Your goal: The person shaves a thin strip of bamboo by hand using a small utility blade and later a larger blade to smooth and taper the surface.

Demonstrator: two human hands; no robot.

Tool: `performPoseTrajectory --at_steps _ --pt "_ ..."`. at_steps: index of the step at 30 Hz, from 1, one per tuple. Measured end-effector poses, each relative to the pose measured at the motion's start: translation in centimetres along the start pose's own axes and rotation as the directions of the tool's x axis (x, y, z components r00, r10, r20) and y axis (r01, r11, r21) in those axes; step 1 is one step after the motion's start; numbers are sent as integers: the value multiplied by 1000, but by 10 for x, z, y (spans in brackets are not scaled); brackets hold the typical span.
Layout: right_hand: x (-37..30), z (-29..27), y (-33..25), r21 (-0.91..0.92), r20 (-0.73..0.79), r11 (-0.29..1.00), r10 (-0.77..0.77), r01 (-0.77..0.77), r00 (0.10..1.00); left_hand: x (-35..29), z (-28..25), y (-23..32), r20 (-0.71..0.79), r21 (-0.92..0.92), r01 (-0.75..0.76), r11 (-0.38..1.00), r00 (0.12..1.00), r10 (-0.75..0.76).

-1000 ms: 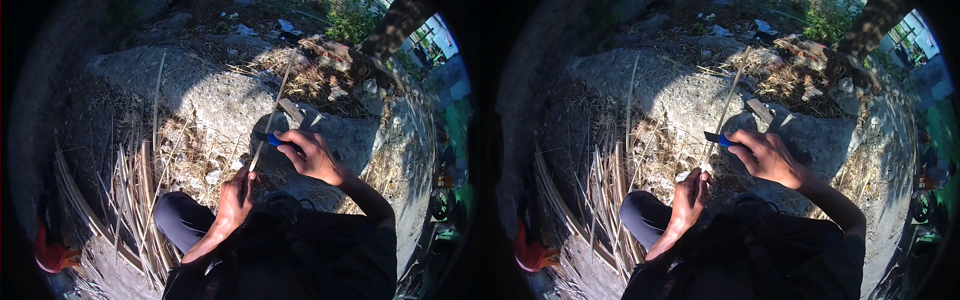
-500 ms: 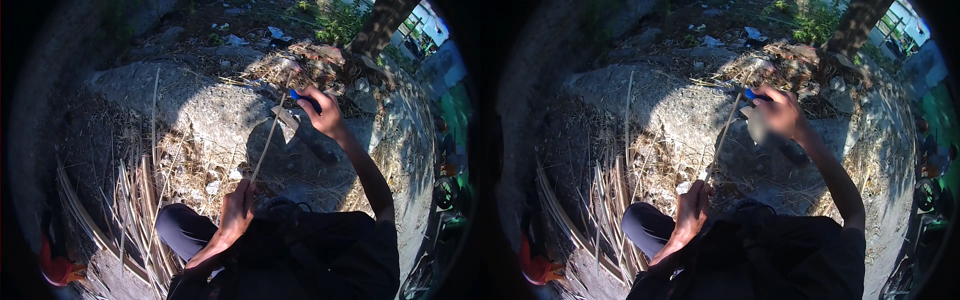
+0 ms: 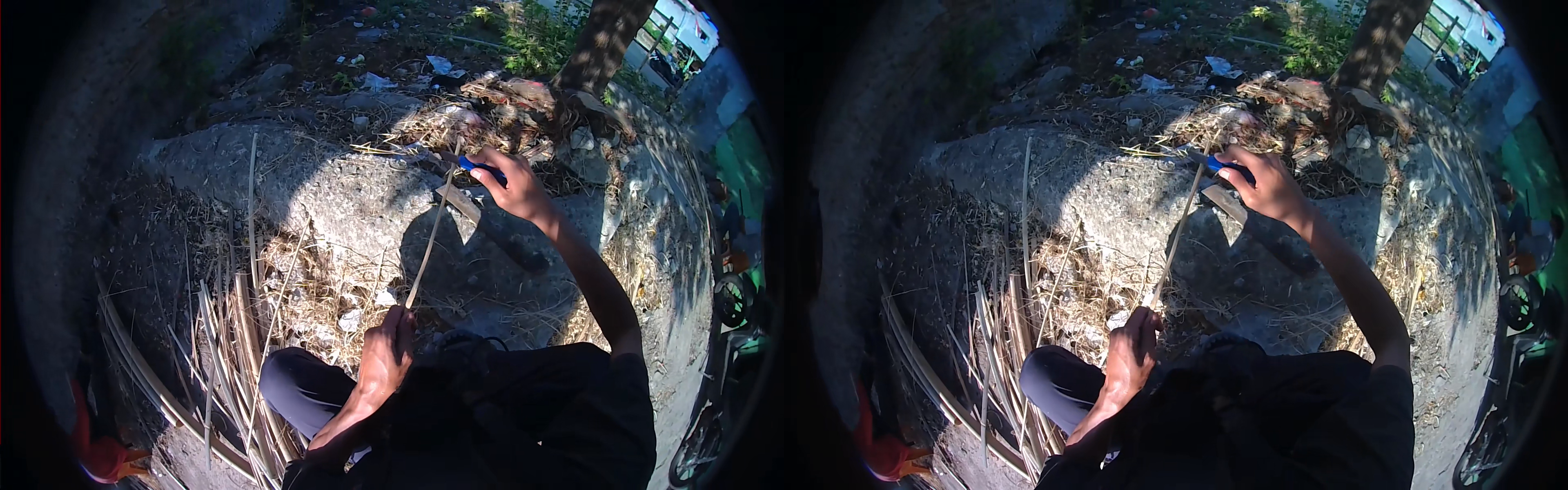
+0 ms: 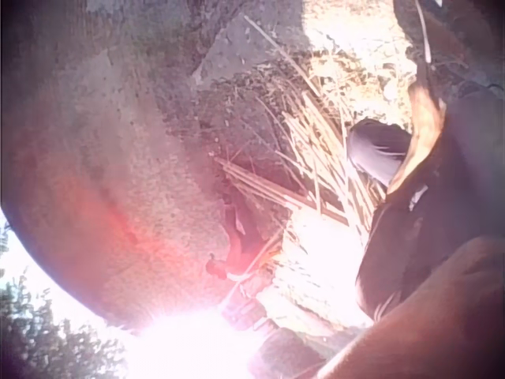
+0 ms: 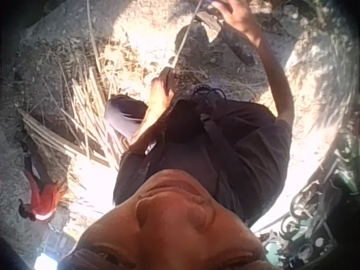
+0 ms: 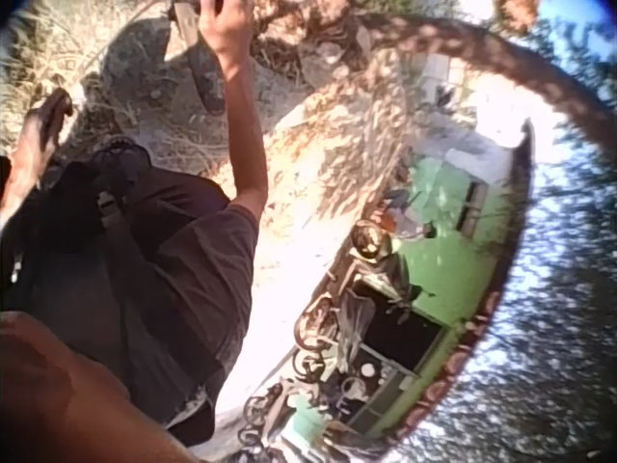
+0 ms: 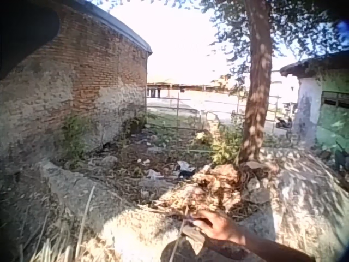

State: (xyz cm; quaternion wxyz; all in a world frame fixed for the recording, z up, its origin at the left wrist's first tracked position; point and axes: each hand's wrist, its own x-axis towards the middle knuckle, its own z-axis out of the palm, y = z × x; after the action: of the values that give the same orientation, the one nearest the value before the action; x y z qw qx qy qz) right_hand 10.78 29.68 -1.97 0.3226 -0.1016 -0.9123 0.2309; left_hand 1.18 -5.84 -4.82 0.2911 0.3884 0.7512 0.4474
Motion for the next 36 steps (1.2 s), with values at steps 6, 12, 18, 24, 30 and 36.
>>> performPoseTrajectory --at_steps 6,12,18,24,30,36 --pt "-18 -37 108 322 -37 615 768 -720 639 3 1 -11 114 -146 18 989 993 -2" --pt "-20 10 -4 551 103 638 588 -538 802 20 -11 -27 210 -401 247 882 962 -174" --pt "-50 44 -122 108 370 955 221 -278 903 19 -22 -3 304 -552 312 773 939 -162" --pt "-78 63 -126 184 260 981 12 -62 966 19 -18 -9 152 -576 208 790 978 -146" --pt "-82 74 -126 111 248 991 -105 79 963 17 -16 -13 156 -572 145 807 985 -66" --pt "-77 78 -119 102 198 985 -159 141 967 17 -20 -8 281 -673 309 672 947 -155"
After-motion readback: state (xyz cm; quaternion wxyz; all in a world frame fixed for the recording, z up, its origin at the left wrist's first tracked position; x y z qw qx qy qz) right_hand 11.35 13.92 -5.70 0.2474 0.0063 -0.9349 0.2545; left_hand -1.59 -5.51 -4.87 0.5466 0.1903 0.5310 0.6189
